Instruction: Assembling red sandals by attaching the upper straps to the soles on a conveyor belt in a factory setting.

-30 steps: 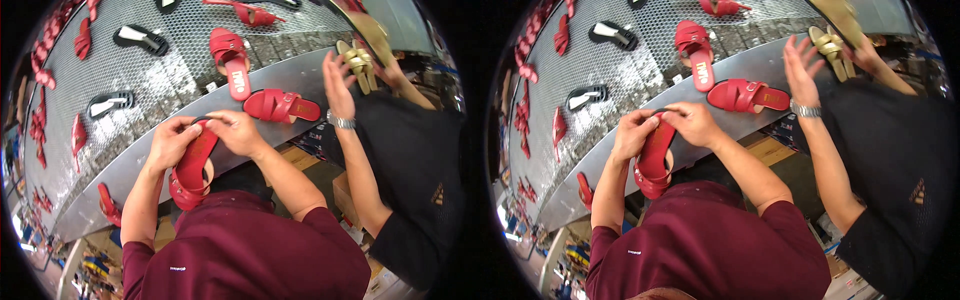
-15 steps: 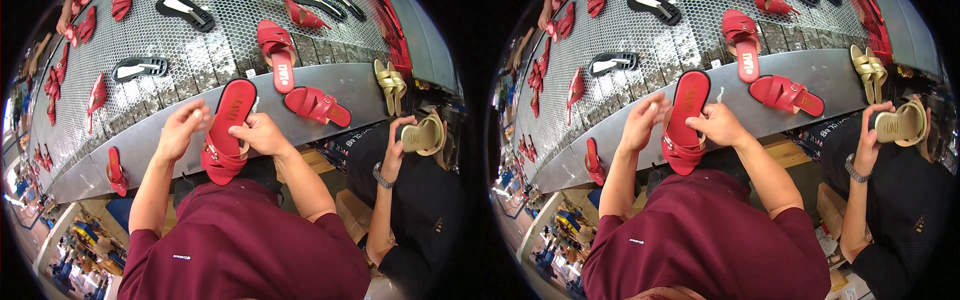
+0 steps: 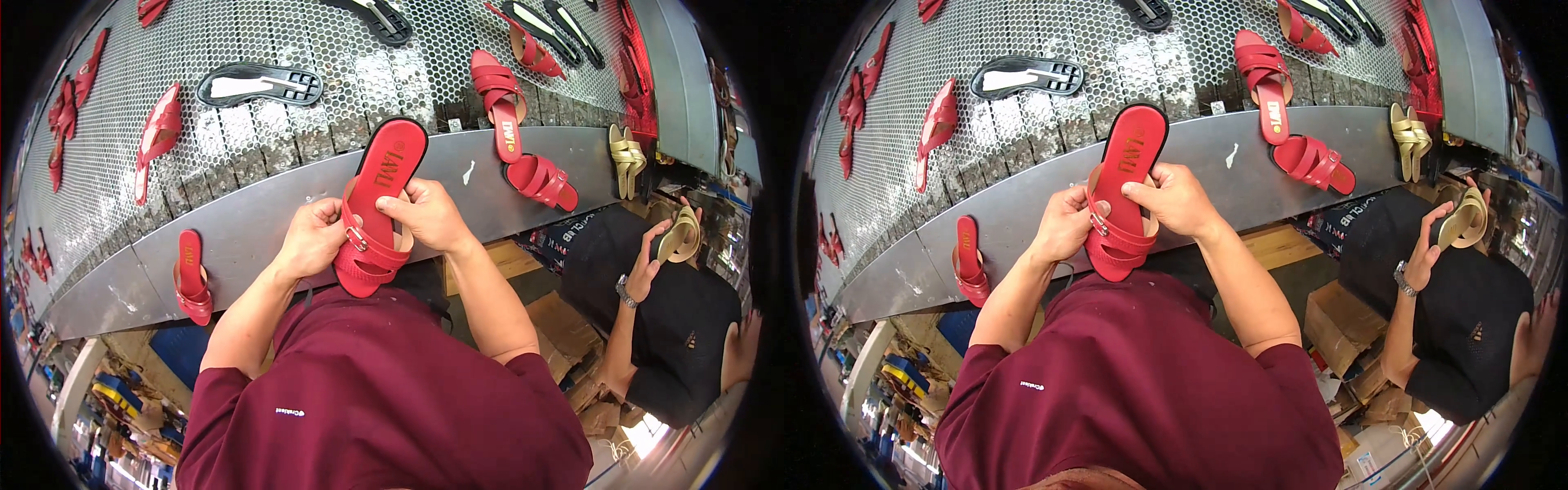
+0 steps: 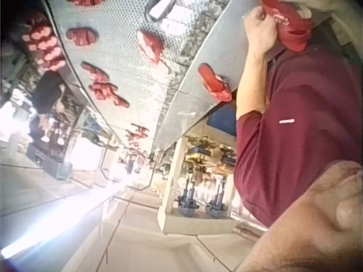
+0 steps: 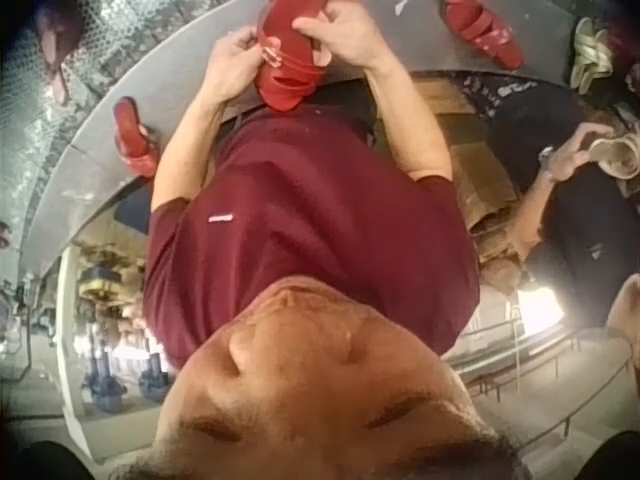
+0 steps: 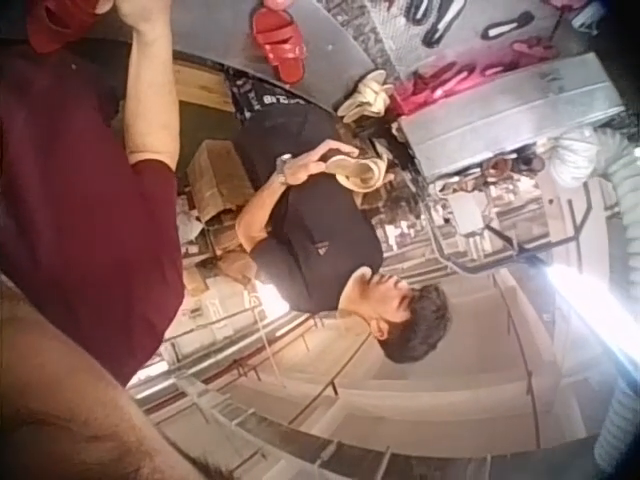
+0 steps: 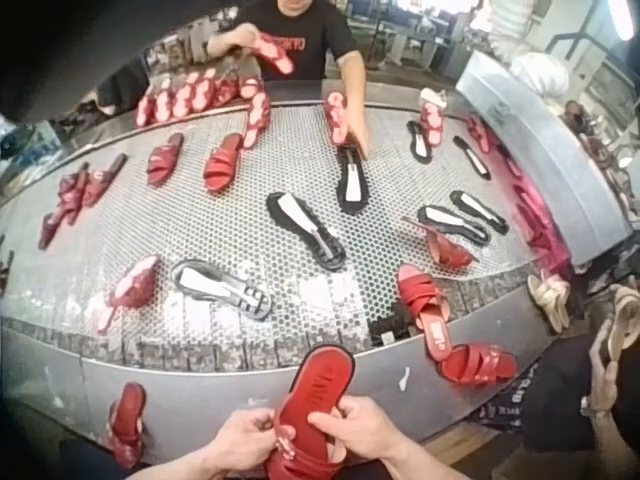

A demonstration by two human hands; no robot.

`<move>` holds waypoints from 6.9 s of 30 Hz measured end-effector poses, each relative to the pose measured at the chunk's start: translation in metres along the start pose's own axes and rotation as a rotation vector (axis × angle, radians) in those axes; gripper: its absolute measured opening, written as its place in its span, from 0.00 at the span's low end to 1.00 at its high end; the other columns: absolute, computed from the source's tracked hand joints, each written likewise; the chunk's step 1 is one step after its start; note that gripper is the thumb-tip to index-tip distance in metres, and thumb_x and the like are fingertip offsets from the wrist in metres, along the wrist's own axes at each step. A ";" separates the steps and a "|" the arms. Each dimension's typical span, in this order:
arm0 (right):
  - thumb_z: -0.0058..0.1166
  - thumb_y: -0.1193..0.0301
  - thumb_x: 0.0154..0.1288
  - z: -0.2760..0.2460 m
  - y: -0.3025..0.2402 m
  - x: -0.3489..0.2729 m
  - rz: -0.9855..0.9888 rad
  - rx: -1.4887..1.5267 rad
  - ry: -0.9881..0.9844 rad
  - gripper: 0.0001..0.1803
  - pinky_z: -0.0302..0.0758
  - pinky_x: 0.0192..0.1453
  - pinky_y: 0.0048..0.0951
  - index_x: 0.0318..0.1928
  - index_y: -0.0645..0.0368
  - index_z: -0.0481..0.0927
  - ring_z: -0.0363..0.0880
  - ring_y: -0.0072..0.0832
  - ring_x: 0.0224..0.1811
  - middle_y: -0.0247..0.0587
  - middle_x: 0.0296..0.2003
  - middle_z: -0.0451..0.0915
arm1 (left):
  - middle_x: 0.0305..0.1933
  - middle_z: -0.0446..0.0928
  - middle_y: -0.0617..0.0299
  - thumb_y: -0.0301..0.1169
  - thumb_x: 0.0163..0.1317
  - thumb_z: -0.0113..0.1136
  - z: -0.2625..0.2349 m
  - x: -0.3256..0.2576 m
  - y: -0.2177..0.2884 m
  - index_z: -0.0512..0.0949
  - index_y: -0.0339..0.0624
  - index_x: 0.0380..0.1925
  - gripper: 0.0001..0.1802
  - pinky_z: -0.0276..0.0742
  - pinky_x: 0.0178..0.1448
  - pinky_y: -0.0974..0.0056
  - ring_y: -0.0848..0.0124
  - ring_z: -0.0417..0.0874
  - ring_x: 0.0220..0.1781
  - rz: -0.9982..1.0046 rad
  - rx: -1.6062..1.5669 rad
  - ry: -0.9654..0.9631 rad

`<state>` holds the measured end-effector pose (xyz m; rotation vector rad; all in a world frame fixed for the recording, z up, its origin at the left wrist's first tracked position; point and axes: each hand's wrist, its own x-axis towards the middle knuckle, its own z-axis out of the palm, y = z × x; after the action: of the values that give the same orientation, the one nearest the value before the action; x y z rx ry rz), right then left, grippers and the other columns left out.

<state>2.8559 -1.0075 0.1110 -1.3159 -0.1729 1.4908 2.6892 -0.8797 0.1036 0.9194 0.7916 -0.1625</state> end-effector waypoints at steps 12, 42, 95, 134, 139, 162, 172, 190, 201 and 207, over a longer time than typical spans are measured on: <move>0.54 0.76 0.66 0.037 0.000 0.004 0.081 0.072 -0.024 0.17 0.78 0.54 0.29 0.55 0.67 0.77 0.81 0.23 0.48 0.39 0.47 0.82 | 0.36 0.82 0.65 0.29 0.67 0.58 -0.025 -0.006 0.002 0.80 0.33 0.41 0.09 0.77 0.40 0.73 0.82 0.78 0.35 0.033 0.008 0.036; 0.66 0.63 0.59 0.036 -0.068 0.176 -0.164 -0.502 0.079 0.46 0.77 0.56 0.30 0.71 0.68 0.55 0.79 0.32 0.52 0.54 0.56 0.76 | 0.42 0.83 0.58 0.28 0.67 0.52 -0.273 -0.053 0.075 0.73 0.41 0.58 0.20 0.78 0.47 0.62 0.64 0.84 0.40 0.418 0.856 1.147; 0.50 0.74 0.72 -0.130 0.014 -0.035 -0.056 0.232 0.129 0.09 0.78 0.40 0.28 0.48 0.64 0.78 0.80 0.24 0.34 0.39 0.36 0.82 | 0.44 0.81 0.58 0.34 0.72 0.52 0.032 0.130 0.036 0.75 0.40 0.52 0.14 0.78 0.54 0.59 0.65 0.82 0.46 0.358 -0.552 0.214; 0.50 0.77 0.70 -0.139 0.011 0.011 -0.040 0.042 -0.100 0.07 0.77 0.42 0.28 0.44 0.67 0.78 0.80 0.25 0.35 0.40 0.34 0.81 | 0.46 0.77 0.61 0.21 0.64 0.58 0.077 0.138 0.052 0.65 0.44 0.61 0.26 0.79 0.55 0.64 0.73 0.79 0.47 0.200 -0.325 0.079; 0.55 0.74 0.68 -0.147 0.018 0.012 -0.068 0.029 -0.105 0.08 0.77 0.45 0.24 0.45 0.65 0.81 0.79 0.18 0.39 0.35 0.37 0.83 | 0.45 0.79 0.61 0.22 0.63 0.60 0.082 0.135 0.065 0.69 0.41 0.57 0.22 0.78 0.53 0.67 0.75 0.79 0.45 0.230 0.057 0.157; 0.60 0.69 0.64 -0.168 -0.023 0.008 0.041 -0.615 -0.232 0.12 0.75 0.44 0.26 0.43 0.64 0.81 0.76 0.16 0.36 0.34 0.33 0.83 | 0.30 0.82 0.59 0.35 0.63 0.61 0.088 0.113 0.065 0.83 0.34 0.36 0.13 0.77 0.40 0.67 0.77 0.80 0.34 0.083 0.671 0.268; 0.62 0.59 0.61 -0.215 -0.001 -0.013 0.135 -0.611 0.162 0.20 0.77 0.37 0.31 0.36 0.66 0.82 0.83 0.28 0.30 0.46 0.29 0.84 | 0.40 0.83 0.57 0.33 0.64 0.61 0.058 0.112 -0.008 0.81 0.34 0.42 0.13 0.76 0.50 0.66 0.71 0.82 0.43 0.097 0.405 0.581; 0.76 0.61 0.38 -0.244 0.013 -0.037 -0.443 -1.263 0.229 0.42 0.60 0.66 0.44 0.58 0.53 0.76 0.61 0.41 0.63 0.39 0.55 0.69 | 0.44 0.75 0.56 0.39 0.44 0.72 0.182 0.158 0.008 0.74 0.36 0.54 0.36 0.72 0.52 0.57 0.59 0.76 0.45 0.702 1.652 -0.200; 0.67 0.71 0.52 -0.241 -0.007 -0.051 -0.269 -0.528 0.021 0.41 0.78 0.42 0.31 0.67 0.61 0.65 0.83 0.33 0.32 0.48 0.32 0.83 | 0.50 0.76 0.54 0.35 0.43 0.75 0.185 0.154 0.034 0.75 0.37 0.55 0.36 0.77 0.52 0.55 0.54 0.79 0.48 0.669 1.410 -0.212; 0.66 0.75 0.53 -0.244 -0.015 -0.054 -0.239 -0.542 -0.002 0.40 0.79 0.48 0.30 0.67 0.64 0.65 0.84 0.29 0.39 0.48 0.39 0.84 | 0.51 0.75 0.54 0.37 0.47 0.73 0.192 0.152 0.041 0.75 0.39 0.56 0.34 0.76 0.53 0.54 0.54 0.78 0.51 0.558 1.375 -0.235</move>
<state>3.0429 -1.1666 0.0636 -1.6493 -0.7513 1.2838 2.9203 -0.9713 0.0951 2.3226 0.0696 -0.3220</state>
